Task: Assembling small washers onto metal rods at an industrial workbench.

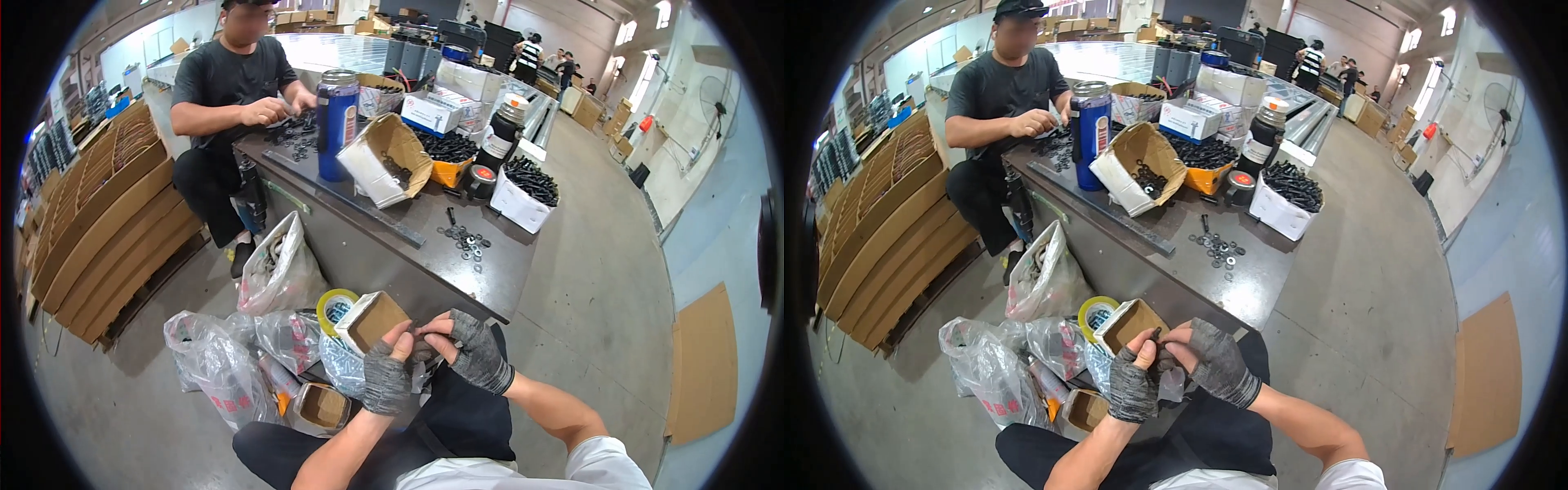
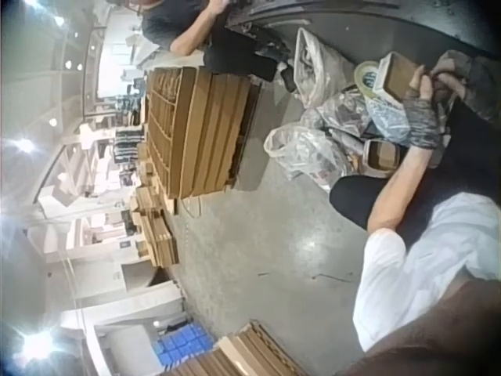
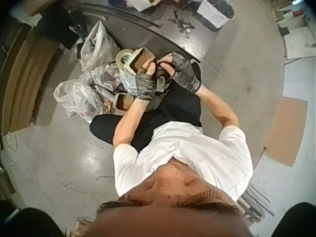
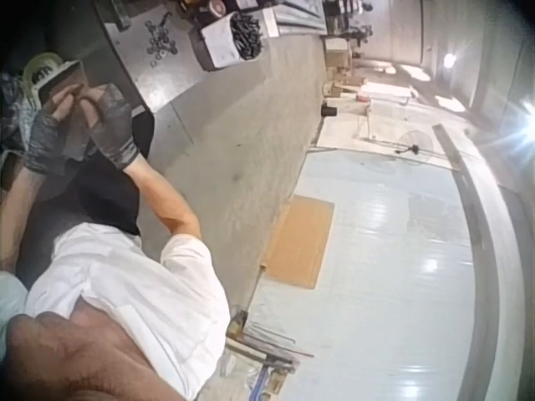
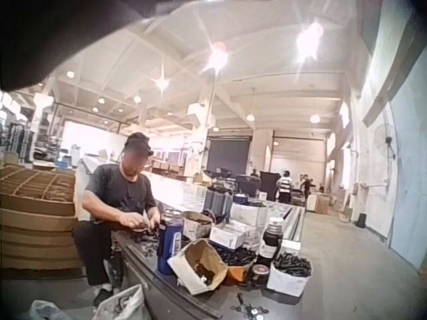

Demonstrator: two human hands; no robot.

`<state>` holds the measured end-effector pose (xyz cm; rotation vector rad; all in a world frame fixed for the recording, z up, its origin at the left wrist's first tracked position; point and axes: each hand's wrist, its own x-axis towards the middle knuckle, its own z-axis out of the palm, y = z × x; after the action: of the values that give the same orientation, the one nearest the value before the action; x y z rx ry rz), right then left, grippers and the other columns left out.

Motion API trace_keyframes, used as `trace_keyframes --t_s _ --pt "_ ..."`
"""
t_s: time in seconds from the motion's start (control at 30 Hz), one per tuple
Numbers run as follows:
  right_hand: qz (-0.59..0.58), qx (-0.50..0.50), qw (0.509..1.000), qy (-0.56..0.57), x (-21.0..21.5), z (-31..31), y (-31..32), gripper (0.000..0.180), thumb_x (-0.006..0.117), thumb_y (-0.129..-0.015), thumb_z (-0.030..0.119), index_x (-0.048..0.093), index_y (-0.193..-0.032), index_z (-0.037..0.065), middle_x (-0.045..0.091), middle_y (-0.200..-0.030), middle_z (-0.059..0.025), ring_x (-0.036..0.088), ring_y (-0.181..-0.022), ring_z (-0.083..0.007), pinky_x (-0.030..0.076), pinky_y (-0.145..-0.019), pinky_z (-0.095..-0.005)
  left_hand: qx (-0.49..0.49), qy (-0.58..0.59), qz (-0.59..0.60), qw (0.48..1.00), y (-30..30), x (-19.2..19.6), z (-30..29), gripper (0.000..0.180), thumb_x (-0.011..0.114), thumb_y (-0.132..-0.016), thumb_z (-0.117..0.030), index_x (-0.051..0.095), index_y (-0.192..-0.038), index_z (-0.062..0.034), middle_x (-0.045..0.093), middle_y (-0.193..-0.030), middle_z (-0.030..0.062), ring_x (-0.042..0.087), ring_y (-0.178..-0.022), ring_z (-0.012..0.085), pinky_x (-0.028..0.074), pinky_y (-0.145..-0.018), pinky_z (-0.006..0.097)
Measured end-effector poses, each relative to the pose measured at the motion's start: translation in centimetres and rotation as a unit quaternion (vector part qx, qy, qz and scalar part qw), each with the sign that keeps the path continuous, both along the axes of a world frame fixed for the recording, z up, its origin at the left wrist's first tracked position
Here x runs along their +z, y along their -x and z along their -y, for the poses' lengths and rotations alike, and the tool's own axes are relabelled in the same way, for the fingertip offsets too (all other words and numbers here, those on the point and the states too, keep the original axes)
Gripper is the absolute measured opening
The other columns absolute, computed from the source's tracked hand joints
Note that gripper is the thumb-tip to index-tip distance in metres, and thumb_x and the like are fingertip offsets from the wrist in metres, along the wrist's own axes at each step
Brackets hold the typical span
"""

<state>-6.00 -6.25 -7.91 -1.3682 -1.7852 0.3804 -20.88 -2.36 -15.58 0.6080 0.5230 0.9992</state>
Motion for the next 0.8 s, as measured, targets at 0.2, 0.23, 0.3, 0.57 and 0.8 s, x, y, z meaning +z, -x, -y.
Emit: trace_keyframes --t_s 0.2,0.23,0.3,0.57,0.8 --pt "-0.009 -0.063 0.998 -0.004 1.3 0.6 0.1 0.018 0.067 -0.088 0.004 0.068 -0.105 0.005 0.065 -0.087 -0.0107 0.066 -0.078 -0.0241 0.052 -0.070 -0.0328 -0.014 -0.035 -0.003 0.999 -0.4 0.2 0.2 0.034 0.061 -0.099 -0.018 0.060 -0.126 0.0016 0.068 -0.111 0.0104 0.065 -0.096 0.0166 0.053 -0.087 0.029" --pt "-0.009 -0.062 0.998 -0.003 1.5 0.5 0.0 0.018 0.067 -0.088 0.004 0.068 -0.105 0.005 0.065 -0.087 -0.0107 0.066 -0.078 -0.0241 0.052 -0.070 -0.0328 -0.016 -0.084 -0.048 0.995 -0.4 0.1 0.2 0.033 0.061 -0.099 -0.018 0.062 -0.126 0.0022 0.068 -0.112 0.0106 0.065 -0.097 0.0160 0.053 -0.087 0.029" --pt "0.066 -0.036 0.997 0.026 2.0 0.5 -0.5 0.019 0.063 -0.090 0.006 0.064 -0.109 0.003 0.064 -0.091 -0.0153 0.064 -0.081 -0.0312 0.052 -0.072 -0.0371 -0.024 -0.080 -0.071 0.994 -0.4 0.1 0.2 0.033 0.062 -0.098 -0.017 0.063 -0.125 0.0020 0.069 -0.112 0.0102 0.065 -0.099 0.0152 0.053 -0.089 0.029" --pt "0.089 -0.003 0.996 -0.011 2.9 1.1 -0.3 0.019 0.060 -0.091 0.004 0.065 -0.109 0.006 0.062 -0.087 -0.0135 0.062 -0.080 -0.0314 0.050 -0.069 -0.0387 -0.020 -0.184 -0.127 0.974 -0.2 1.2 0.5 0.035 0.063 -0.097 -0.015 0.062 -0.129 -0.0020 0.069 -0.108 0.0073 0.063 -0.100 0.0139 0.050 -0.091 0.029" --pt "0.075 -0.015 0.997 0.019 2.8 1.7 -1.5 0.022 0.062 -0.090 0.005 0.066 -0.111 0.007 0.063 -0.088 -0.0119 0.063 -0.082 -0.0289 0.051 -0.071 -0.0374 -0.077 -0.036 -0.002 0.996 -0.9 0.0 0.7 0.028 0.067 -0.093 -0.010 0.065 -0.118 0.0004 0.069 -0.106 0.0092 0.065 -0.095 0.0166 0.052 -0.087 0.030"
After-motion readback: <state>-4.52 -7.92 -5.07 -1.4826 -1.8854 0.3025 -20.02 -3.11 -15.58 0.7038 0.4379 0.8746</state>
